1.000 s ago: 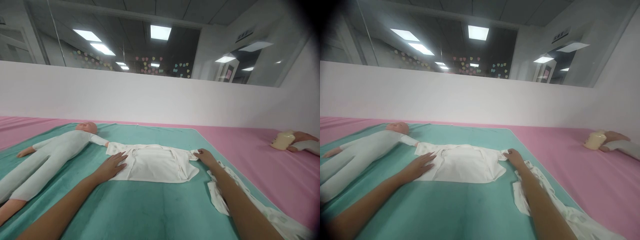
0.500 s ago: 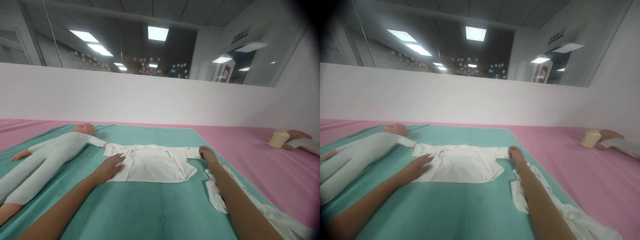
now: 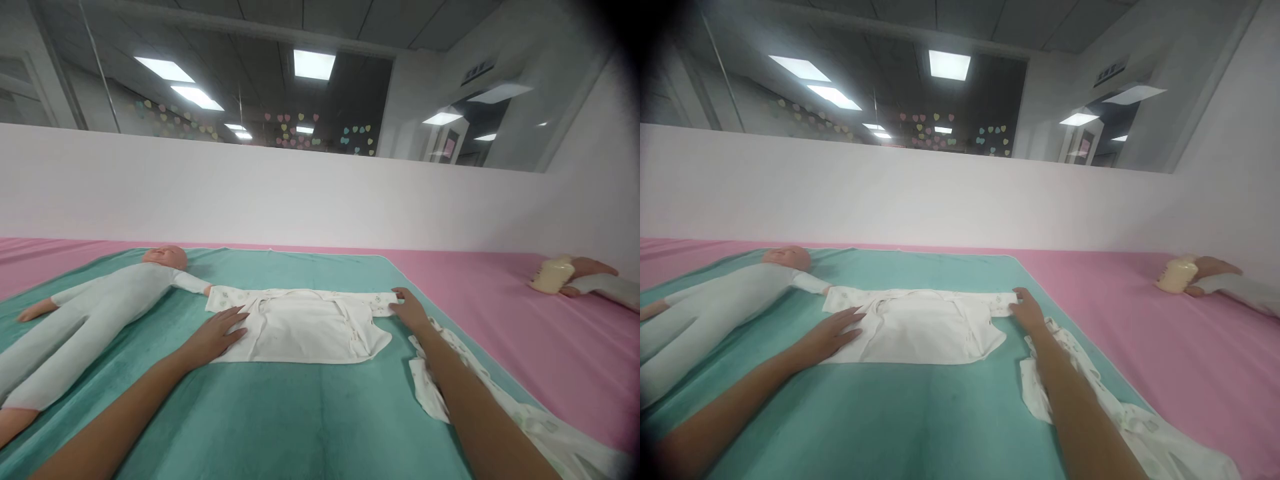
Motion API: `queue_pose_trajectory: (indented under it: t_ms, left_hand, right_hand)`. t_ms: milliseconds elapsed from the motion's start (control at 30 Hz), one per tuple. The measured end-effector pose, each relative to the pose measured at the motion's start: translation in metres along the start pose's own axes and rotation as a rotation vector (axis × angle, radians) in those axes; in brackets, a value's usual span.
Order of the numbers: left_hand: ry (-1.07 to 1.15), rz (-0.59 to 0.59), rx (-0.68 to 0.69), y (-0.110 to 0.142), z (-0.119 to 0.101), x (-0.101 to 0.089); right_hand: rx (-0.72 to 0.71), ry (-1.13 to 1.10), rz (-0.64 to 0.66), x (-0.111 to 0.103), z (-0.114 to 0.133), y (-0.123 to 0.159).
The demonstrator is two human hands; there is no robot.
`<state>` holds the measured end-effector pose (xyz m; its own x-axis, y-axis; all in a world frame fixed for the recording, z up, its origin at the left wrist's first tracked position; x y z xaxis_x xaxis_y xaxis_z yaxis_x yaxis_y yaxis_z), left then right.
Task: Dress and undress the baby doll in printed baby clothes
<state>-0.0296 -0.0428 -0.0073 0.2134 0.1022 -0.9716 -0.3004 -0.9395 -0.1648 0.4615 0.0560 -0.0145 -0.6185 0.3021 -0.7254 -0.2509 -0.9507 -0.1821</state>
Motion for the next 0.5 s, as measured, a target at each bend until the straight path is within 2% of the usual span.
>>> queue_pose_trajectory:
  t_ms: [100,167,233,300,400,467,500]
  left_hand:
    - [-0.009,-0.005,0.005,0.0,0.0,0.0]
    - [-0.008,-0.002,0.007,0.0,0.001,0.0]
    - [-0.004,0.001,0.007,0.0,0.002,0.002]
    - [0.002,-0.003,0.004,0.0,0.004,0.004]
    - [0.008,-0.021,0.007,-0.001,0.006,0.005]
    - [0.011,-0.041,0.016,-0.001,0.007,0.005]
    - [0.012,-0.059,0.019,-0.001,0.007,0.005]
  right_hand:
    - [-0.104,0.234,-0.052,0.004,0.011,0.006]
    - [-0.228,0.244,-0.083,0.007,0.026,0.012]
    - [-0.387,0.263,-0.048,0.014,0.043,0.021]
    - [-0.49,0.326,0.099,0.026,0.053,0.029]
    - [-0.482,0.467,0.396,0.045,0.054,0.039]
    - [-0.443,0.504,0.495,0.05,0.052,0.044]
    - [-0.436,0.503,0.492,0.05,0.053,0.045]
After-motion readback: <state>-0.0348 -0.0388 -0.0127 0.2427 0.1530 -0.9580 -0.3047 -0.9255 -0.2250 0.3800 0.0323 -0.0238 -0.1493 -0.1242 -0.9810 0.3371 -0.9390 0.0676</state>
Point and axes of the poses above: each hand's wrist, its own y-axis away from the middle knuckle, its own x-axis out of the palm, z = x × y, the point moved 3 cm from there along -y, towards the middle knuckle, and after that the axes turned 5 degrees about x, right-handed, at the moved point
